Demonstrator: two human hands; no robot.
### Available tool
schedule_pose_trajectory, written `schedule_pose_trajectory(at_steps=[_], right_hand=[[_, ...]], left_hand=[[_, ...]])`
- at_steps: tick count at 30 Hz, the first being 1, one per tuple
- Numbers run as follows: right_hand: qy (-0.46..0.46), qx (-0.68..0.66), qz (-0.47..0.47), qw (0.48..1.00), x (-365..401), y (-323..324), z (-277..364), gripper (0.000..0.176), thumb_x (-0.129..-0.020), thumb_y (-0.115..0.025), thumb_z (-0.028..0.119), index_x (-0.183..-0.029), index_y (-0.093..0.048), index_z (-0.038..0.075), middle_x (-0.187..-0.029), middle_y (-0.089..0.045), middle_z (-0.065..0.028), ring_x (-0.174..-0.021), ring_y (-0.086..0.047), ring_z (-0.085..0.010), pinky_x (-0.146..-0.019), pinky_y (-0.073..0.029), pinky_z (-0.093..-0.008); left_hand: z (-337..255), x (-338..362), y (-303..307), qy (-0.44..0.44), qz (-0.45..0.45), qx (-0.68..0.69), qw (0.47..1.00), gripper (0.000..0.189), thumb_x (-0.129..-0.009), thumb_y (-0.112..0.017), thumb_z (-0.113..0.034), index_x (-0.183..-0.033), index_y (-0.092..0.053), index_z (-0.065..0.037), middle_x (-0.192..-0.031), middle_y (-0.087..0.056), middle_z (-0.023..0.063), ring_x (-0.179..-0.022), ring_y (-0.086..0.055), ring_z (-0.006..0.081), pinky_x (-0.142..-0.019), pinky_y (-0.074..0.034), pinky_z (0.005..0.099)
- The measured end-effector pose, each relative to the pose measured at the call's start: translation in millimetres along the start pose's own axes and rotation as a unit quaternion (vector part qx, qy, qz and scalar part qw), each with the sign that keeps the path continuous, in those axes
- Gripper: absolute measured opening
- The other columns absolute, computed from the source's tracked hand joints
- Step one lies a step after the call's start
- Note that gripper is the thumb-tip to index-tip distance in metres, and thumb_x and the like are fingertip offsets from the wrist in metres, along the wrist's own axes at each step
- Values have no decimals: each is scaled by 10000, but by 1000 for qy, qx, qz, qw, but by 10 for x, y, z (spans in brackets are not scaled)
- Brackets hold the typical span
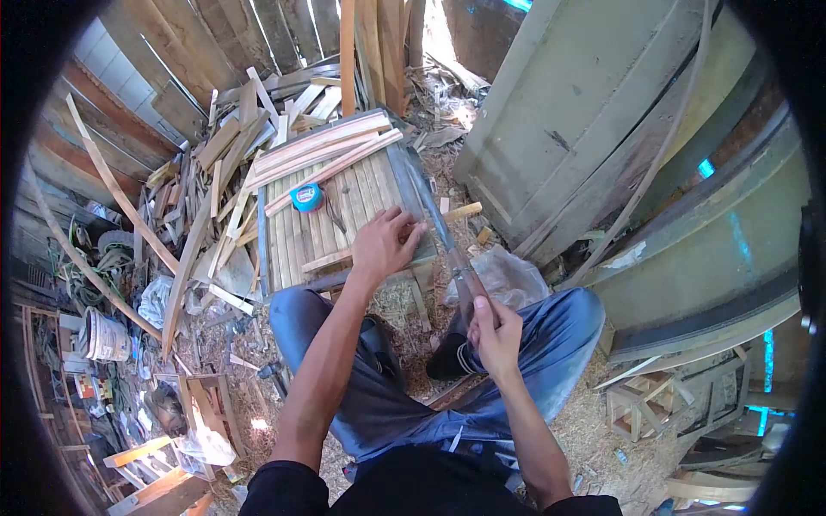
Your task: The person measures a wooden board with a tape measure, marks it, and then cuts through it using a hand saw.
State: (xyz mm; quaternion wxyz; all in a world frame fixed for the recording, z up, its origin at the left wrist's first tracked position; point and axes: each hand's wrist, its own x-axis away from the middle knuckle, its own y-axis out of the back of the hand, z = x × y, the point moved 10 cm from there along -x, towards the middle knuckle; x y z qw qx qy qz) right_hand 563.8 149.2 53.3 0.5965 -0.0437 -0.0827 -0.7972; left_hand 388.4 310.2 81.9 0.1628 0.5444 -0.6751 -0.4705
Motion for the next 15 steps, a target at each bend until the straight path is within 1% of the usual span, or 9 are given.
schedule_pose_trajectory(at_steps=[1,2,4,5,7,8,10,13,15], right_hand=[[16,-9,-6,1000,10,11,50,430,-998,-571,333,-698,-540,26,-538,-468,13,-462,-448,-64,-443,-369,-230],[13,-9,-5,1000,14,15,39,430,-998,-571,333,-698,-540,26,-538,-468,13,-462,-448,-64,-443,-369,-230],[60,16,-11,998,19,67,115,404,-995,-576,325,-737,-561,15,-558,-473,17,-480,-454,-58,-450,-370,-232],[58,16,-10,998,4,90,72,404,-995,-576,325,-737,-561,15,-558,-473,17,-480,-454,-58,-450,-370,-232],[47,58,-14,997,-44,130,-35,398,-996,-572,314,-738,-574,12,-560,-477,17,-487,-456,-56,-452,-367,-235],[47,56,-15,997,-50,143,-46,398,-996,-572,314,-738,-574,12,-560,-477,17,-487,-456,-56,-452,-367,-235],[43,89,-5,995,-34,134,-68,385,-992,-578,294,-727,-576,15,-562,-486,17,-488,-455,-54,-453,-363,-235],[17,98,12,995,37,144,-87,376,-986,-588,286,-719,-579,21,-567,-499,18,-486,-454,-53,-450,-361,-235],[23,102,8,995,56,192,-87,360,-979,-598,278,-729,-584,19,-569,-503,19,-487,-453,-51,-453,-357,-235]], left_hand=[[19,-4,-1,7,-4,-9,1000,285,-908,-618,-349,-862,-657,-71,-838,-601,90,-852,-605,304,-722,-506,416],[32,-11,-10,9,-2,-9,1000,285,-908,-618,-349,-862,-657,-71,-838,-601,90,-852,-605,304,-722,-506,416],[9,-32,8,-2,-11,-10,1000,303,-907,-620,-350,-811,-641,-63,-823,-598,87,-857,-607,295,-709,-511,415],[-2,-19,3,-1,-10,-10,1000,303,-907,-620,-350,-811,-641,-63,-823,-598,87,-857,-607,295,-709,-511,415],[-6,15,-14,31,5,0,1000,286,-884,-645,-357,-835,-630,-76,-845,-594,84,-851,-601,295,-712,-491,427],[-37,45,-24,30,6,-2,1000,286,-884,-645,-357,-835,-630,-76,-845,-594,84,-851,-601,295,-712,-491,427],[-118,126,0,18,-17,-24,999,312,-862,-668,-361,-932,-635,-58,-907,-601,99,-895,-601,311,-755,-459,427],[-122,172,-24,33,-21,-15,999,333,-833,-691,-360,-977,-626,-67,-955,-602,90,-930,-596,302,-807,-430,424],[-116,162,-52,33,-15,-20,999,343,-820,-701,-357,-989,-624,-69,-958,-605,84,-941,-594,294,-814,-426,425]])
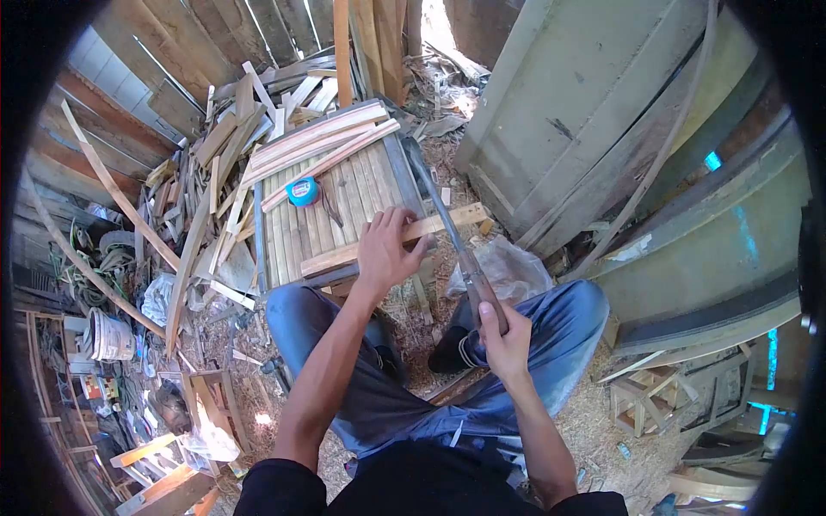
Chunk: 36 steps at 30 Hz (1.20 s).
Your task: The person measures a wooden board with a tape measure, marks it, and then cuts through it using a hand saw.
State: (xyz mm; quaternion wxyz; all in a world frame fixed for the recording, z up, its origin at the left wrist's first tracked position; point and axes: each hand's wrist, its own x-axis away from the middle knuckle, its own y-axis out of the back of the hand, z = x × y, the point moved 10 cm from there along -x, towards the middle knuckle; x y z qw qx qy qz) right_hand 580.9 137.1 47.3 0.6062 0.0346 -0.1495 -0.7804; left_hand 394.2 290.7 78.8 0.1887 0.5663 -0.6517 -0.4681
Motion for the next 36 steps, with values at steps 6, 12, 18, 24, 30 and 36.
schedule_pose_trajectory(at_steps=[6,12,18,24,30,36], right_hand=[[55,19,-6,998,62,113,426,335,-924,-657,261,-730,-555,8,-503,-450,-39,-455,-429,-103,-453,-352,-316],[90,31,-7,995,139,186,505,305,-913,-665,236,-736,-550,17,-503,-456,-67,-435,-455,-136,-452,-356,-320],[72,32,-12,997,158,165,401,304,-919,-660,233,-735,-549,18,-504,-465,-59,-433,-458,-135,-451,-357,-319],[57,10,-21,998,193,120,501,295,-920,-658,233,-748,-560,14,-506,-443,-73,-435,-431,-142,-454,-358,-324],[62,71,-10,996,208,79,427,245,-929,-643,220,-832,-607,-2,-534,-461,-50,-469,-445,-111,-469,-372,-296],[56,81,-13,995,265,50,545,305,-924,-652,245,-752,-554,13,-533,-440,-123,-445,-454,-199,-480,-390,-346]], left_hand=[[-9,-13,31,-25,-21,32,999,317,-767,-743,-257,-997,-618,-79,-944,-598,77,-915,-596,288,-805,-425,423],[-58,-4,43,-36,-50,59,996,331,-679,-782,-92,-960,-606,-96,-914,-560,55,-910,-586,259,-740,-396,386],[-64,21,78,-60,-73,61,994,358,-676,-783,-85,-992,-614,-105,-946,-567,58,-924,-580,265,-756,-419,395],[-89,7,15,-78,-67,54,993,328,-720,-765,-184,-1008,-663,-64,-989,-605,72,-943,-579,281,-825,-457,393],[-56,-40,-65,-58,-58,64,995,313,-754,-747,-245,-988,-693,-44,-971,-617,81,-936,-576,288,-821,-466,397],[-35,7,-36,-22,-52,71,996,340,-764,-762,-274,-1000,-689,-41,-890,-573,98,-862,-548,302,-779,-452,413]])
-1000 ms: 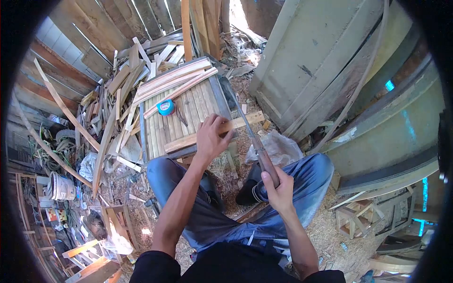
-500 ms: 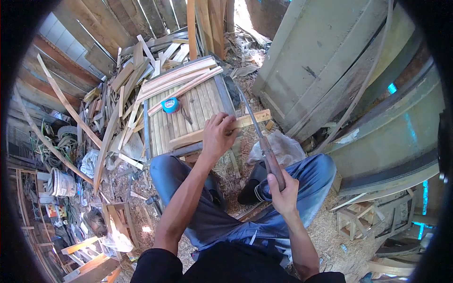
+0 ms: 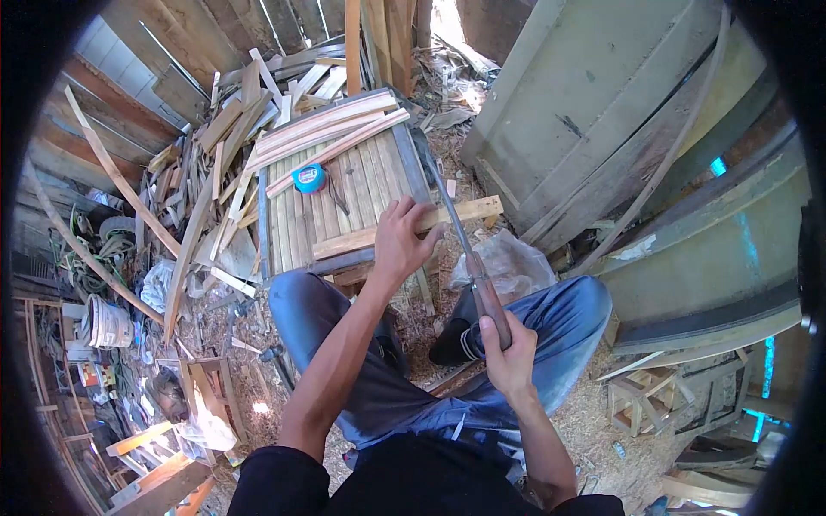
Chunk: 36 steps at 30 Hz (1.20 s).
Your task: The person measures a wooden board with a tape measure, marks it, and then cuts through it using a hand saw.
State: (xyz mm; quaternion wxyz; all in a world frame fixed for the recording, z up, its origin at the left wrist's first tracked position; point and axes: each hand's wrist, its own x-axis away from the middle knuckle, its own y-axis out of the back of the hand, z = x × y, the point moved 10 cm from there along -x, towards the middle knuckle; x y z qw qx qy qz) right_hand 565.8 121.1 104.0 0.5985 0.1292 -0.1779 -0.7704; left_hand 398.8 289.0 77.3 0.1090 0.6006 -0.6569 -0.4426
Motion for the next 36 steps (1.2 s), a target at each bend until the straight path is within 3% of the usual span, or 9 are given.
schedule_pose_trajectory(at_steps=[5,7,11,13,16,19,21,24,36], right_hand=[[-10,19,25,999,136,14,57,321,-940,-634,260,-763,-561,2,-541,-466,-133,-454,-500,-226,-484,-402,-351],[-65,-23,26,997,190,-3,-128,403,-1006,-533,301,-769,-575,-22,-539,-464,-10,-518,-440,-69,-483,-359,-282],[-31,-23,-2,999,146,-27,14,452,-1028,-483,322,-753,-573,-26,-539,-489,-6,-517,-474,-78,-489,-380,-284],[-30,20,-14,999,43,-114,-1,360,-1000,-506,263,-820,-613,-29,-611,-567,-223,-560,-605,-390,-546,-444,-435],[1,56,-28,998,-323,-286,160,403,-1009,-475,297,-849,-629,-39,-635,-585,-241,-586,-606,-417,-554,-444,-456],[-26,33,-24,999,-156,-281,226,428,-1015,-447,319,-889,-645,-38,-651,-591,-253,-605,-621,-420,-566,-447,-470],[13,51,-41,998,228,-115,284,421,-1022,-476,298,-788,-600,-29,-542,-523,-101,-479,-521,-195,-497,-393,-374],[-10,24,-29,999,683,55,218,389,-1017,-479,259,-780,-593,-27,-540,-531,-95,-475,-545,-181,-489,-403,-351],[-56,25,19,998,244,290,-127,458,-1018,-491,290,-694,-588,-18,-524,-523,-22,-498,-493,-93,-480,-387,-295]], left_hand=[[3,4,-23,-2,4,-13,1000,337,-773,-759,-282,-1000,-690,-43,-871,-546,104,-854,-533,306,-773,-444,413],[-29,-5,-15,-29,-4,-23,999,336,-779,-756,-286,-997,-688,-40,-893,-544,105,-875,-531,302,-781,-443,410],[-35,-14,-41,-30,0,-19,999,337,-783,-753,-287,-1002,-686,-40,-910,-545,109,-888,-532,307,-791,-443,413],[-63,26,-25,-41,-6,-32,999,317,-799,-739,-268,-1012,-684,-40,-917,-548,111,-897,-532,314,-799,-444,417],[-23,38,-30,-48,26,-4,998,300,-808,-727,-247,-1021,-680,-41,-928,-550,113,-910,-531,317,-811,-443,417],[-52,33,-21,-62,5,-5,998,279,-803,-724,-212,-1011,-675,-33,-914,-539,135,-882,-526,340,-799,-436,426],[-23,-7,-37,-53,10,-8,998,286,-800,-725,-221,-1016,-677,-38,-921,-545,125,-901,-528,326,-809,-438,421],[-7,0,-48,-35,14,-9,999,292,-797,-721,-223,-1025,-685,-43,-923,-554,112,-916,-533,311,-816,-438,418],[105,-32,-45,11,6,-41,999,266,-804,-710,-223,-1003,-687,-47,-926,-567,110,-946,-540,309,-824,-428,424]])
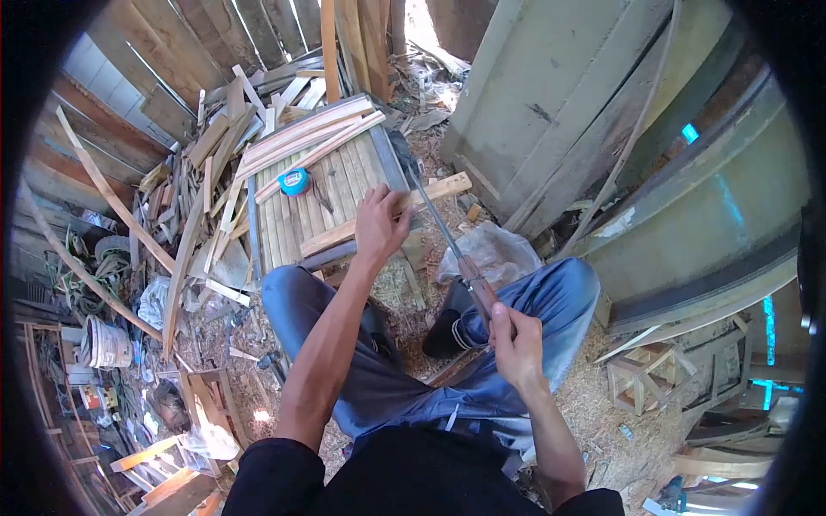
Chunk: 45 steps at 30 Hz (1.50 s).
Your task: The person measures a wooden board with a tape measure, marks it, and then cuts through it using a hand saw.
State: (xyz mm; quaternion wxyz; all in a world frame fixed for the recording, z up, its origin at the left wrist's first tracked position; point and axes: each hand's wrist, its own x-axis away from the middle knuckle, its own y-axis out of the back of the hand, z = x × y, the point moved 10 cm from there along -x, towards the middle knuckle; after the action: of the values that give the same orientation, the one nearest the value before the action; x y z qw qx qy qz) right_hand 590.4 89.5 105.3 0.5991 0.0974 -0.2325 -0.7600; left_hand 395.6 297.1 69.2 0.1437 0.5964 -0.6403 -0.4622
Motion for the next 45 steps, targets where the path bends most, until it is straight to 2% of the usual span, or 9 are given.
schedule_pose_trajectory(at_steps=[4,7,12,18,26,28,29,31,45], right_hand=[[30,5,6,1000,144,-81,4,411,-1002,-503,252,-718,-596,-29,-516,-508,-72,-477,-503,-136,-494,-403,-329],[68,-2,-15,998,156,-135,249,397,-999,-509,244,-722,-593,-28,-508,-493,-73,-463,-495,-147,-493,-399,-340],[20,-16,-8,1000,33,-115,181,379,-998,-515,229,-726,-592,-23,-500,-476,-88,-438,-481,-182,-481,-382,-347],[29,12,23,999,53,29,439,386,-1006,-499,236,-736,-590,-25,-509,-473,-70,-462,-483,-137,-484,-385,-339],[52,4,47,998,21,-120,149,432,-1024,-464,274,-695,-547,6,-522,-494,-41,-465,-488,-129,-477,-389,-313],[39,-7,59,997,3,-168,246,318,-995,-508,227,-830,-616,-23,-566,-487,-182,-482,-543,-335,-507,-419,-391],[35,-4,61,998,-27,-205,239,318,-995,-508,227,-830,-616,-23,-566,-487,-182,-482,-543,-335,-507,-419,-391],[68,11,62,996,-65,-281,263,437,-1029,-452,276,-703,-544,1,-522,-494,-45,-470,-499,-118,-474,-387,-311],[19,-40,55,998,146,-227,235,451,-1043,-447,289,-685,-513,21,-542,-480,-2,-485,-446,-69,-452,-351,-255]], left_hand=[[-69,36,8,-36,-22,-9,999,267,-806,-707,-221,-1011,-682,-52,-920,-563,112,-937,-538,315,-818,-427,430],[-52,42,20,-13,-1,-7,1000,264,-806,-705,-213,-1011,-674,-48,-914,-557,117,-924,-538,317,-806,-423,427],[-79,-26,9,-16,-14,-7,1000,263,-807,-713,-216,-1010,-678,-52,-907,-554,110,-908,-535,308,-799,-420,423],[-49,-10,-9,-26,13,33,999,273,-792,-733,-193,-1010,-680,-37,-897,-542,118,-904,-535,325,-799,-437,428],[49,-130,56,-68,40,77,994,327,-769,-749,-188,-1044,-681,-23,-902,-535,155,-904,-538,358,-798,-450,440],[84,-164,140,-76,26,67,995,334,-771,-752,-196,-1045,-685,-16,-893,-532,158,-899,-539,358,-802,-451,438],[120,-165,164,-71,28,70,995,334,-771,-752,-196,-1045,-685,-16,-893,-532,158,-899,-539,358,-802,-451,438],[248,-130,168,-28,45,61,997,335,-772,-750,-196,-1052,-690,-21,-889,-535,157,-894,-542,358,-805,-453,438],[88,76,186,-38,19,45,998,323,-783,-732,-197,-1044,-683,-13,-907,-549,141,-911,-541,338,-805,-463,432]])
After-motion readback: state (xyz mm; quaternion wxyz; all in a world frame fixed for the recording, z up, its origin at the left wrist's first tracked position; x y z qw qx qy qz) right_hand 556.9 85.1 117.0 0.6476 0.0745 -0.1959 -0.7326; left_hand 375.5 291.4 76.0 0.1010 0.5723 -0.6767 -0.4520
